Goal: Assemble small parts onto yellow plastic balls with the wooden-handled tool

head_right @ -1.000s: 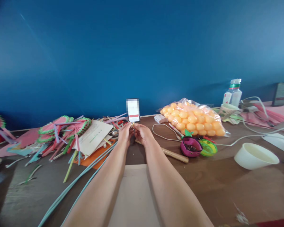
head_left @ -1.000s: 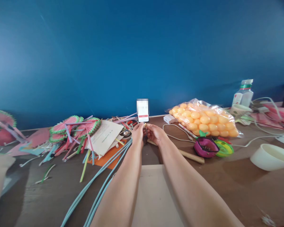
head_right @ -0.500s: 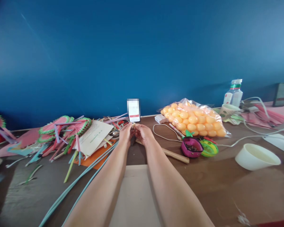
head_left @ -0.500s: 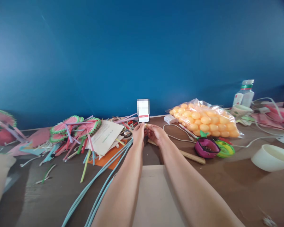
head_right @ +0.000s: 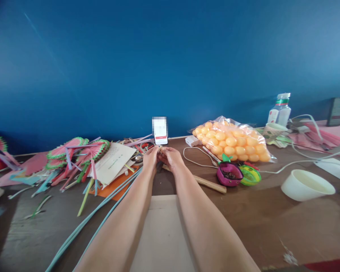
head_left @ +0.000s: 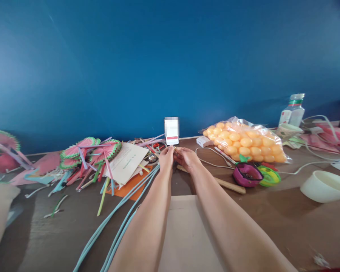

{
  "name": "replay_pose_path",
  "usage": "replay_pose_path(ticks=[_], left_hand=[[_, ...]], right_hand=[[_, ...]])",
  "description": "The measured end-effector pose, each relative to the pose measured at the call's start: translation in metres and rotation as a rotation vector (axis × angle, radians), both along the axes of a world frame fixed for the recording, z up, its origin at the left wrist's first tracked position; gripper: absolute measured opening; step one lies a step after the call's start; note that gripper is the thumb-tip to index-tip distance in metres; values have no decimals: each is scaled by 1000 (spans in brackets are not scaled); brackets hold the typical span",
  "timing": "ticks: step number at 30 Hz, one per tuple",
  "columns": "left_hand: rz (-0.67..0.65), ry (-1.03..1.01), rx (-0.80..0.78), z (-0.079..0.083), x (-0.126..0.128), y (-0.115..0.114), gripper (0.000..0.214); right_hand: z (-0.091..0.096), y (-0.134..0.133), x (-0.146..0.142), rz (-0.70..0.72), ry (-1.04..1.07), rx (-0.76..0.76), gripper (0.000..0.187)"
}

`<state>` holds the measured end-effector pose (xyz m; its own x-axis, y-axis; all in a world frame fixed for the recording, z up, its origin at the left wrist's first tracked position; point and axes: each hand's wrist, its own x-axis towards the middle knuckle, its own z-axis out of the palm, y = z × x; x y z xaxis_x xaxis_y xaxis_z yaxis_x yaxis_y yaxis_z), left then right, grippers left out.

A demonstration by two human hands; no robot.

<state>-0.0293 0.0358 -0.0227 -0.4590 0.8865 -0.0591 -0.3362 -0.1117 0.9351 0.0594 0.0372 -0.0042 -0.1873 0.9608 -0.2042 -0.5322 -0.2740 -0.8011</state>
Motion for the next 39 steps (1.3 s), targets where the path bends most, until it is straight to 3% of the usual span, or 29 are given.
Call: replay_pose_path(ticks=[10,19,24,29,33,39], left_hand=[[22,76,5,1,1,-1,18],[50,299,6,3,-2,-6,20],[41,139,-3,13,2,-10,18],[-9,-30,25,8,3,-5,20],[-17,-27,38,3,2,-1,21],[40,106,-3,10,2,-8,17]], right_hand=[[0,-3,-1,-9,-26,36,20],[-2,-1,-1,-53,-40,11,17],[-3,-1,-2,-48,11,20,18],[0,-2,-1,-47,58,-25,18],[2,-4,0,-18,41,-29,16],[0,-4,-2,-17,-31,5,21]])
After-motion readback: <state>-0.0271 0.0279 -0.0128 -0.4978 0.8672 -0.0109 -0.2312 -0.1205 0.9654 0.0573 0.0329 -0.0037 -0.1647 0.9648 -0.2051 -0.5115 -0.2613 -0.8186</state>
